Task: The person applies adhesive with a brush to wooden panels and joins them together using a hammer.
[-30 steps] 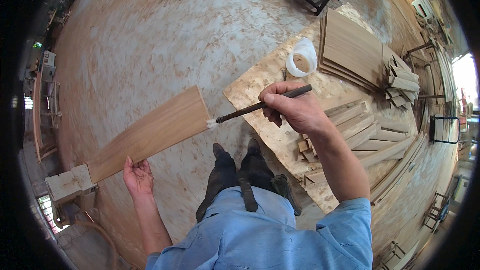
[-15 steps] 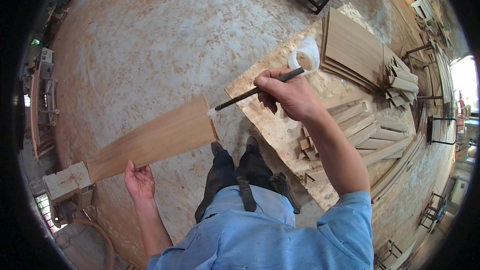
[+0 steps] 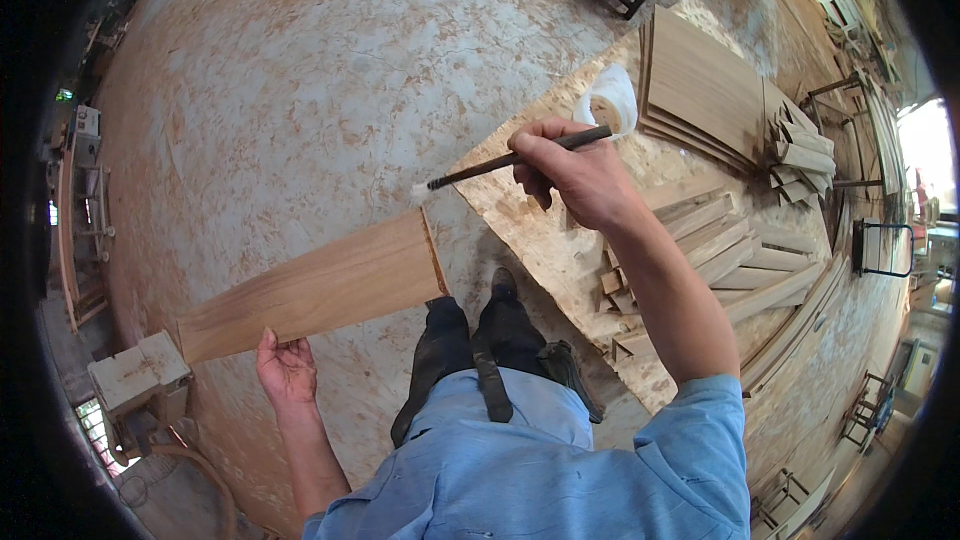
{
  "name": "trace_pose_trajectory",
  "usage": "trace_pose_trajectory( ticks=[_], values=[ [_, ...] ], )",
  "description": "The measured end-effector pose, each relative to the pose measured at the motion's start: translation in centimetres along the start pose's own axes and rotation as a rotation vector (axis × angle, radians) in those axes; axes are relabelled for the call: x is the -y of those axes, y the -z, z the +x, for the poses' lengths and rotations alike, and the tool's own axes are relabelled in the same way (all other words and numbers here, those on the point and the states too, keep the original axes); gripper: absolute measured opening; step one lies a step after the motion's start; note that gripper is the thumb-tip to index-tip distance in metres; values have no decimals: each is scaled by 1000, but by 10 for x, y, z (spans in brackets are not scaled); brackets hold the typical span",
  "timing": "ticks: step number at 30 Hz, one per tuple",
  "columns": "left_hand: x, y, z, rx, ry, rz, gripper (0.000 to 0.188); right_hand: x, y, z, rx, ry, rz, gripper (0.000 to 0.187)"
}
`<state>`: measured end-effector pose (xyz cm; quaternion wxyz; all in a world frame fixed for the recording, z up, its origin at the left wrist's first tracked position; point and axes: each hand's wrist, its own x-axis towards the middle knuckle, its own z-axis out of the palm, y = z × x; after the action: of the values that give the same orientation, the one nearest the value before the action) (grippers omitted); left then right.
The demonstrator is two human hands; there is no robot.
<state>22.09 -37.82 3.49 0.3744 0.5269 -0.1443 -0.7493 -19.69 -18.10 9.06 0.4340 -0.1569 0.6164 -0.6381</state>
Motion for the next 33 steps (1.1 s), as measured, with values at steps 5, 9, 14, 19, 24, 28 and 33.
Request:
trace_pose_trajectory(
  ticks=[5, 9, 14, 19, 24, 28, 33],
  values=[
    [2, -4, 4, -25, -13, -4, 21, 0, 3, -8, 58, -37, -147, 23],
    [0, -11, 7, -48, -16, 3, 22, -1, 7, -17, 103, -64, -142, 24],
    [-3, -17, 17, -126, 5, -28, 19, -4, 5, -28, 163, -61, -64, 25],
    [-2, -21, 22, -61, 57, -46, 15, -33, 0, -30, 76, 23, 502, 25],
    [9, 9, 41, -68, 157, -148, 17, -72, -33, -37, 23, 6, 834, 25],
    [20, 11, 41, -97, 207, -148, 17, -80, -48, -43, 56, -39, 862, 24],
    [20, 6, 34, -99, 281, -136, 17, -89, -49, -30, -39, -71, 847, 27]
  ],
)
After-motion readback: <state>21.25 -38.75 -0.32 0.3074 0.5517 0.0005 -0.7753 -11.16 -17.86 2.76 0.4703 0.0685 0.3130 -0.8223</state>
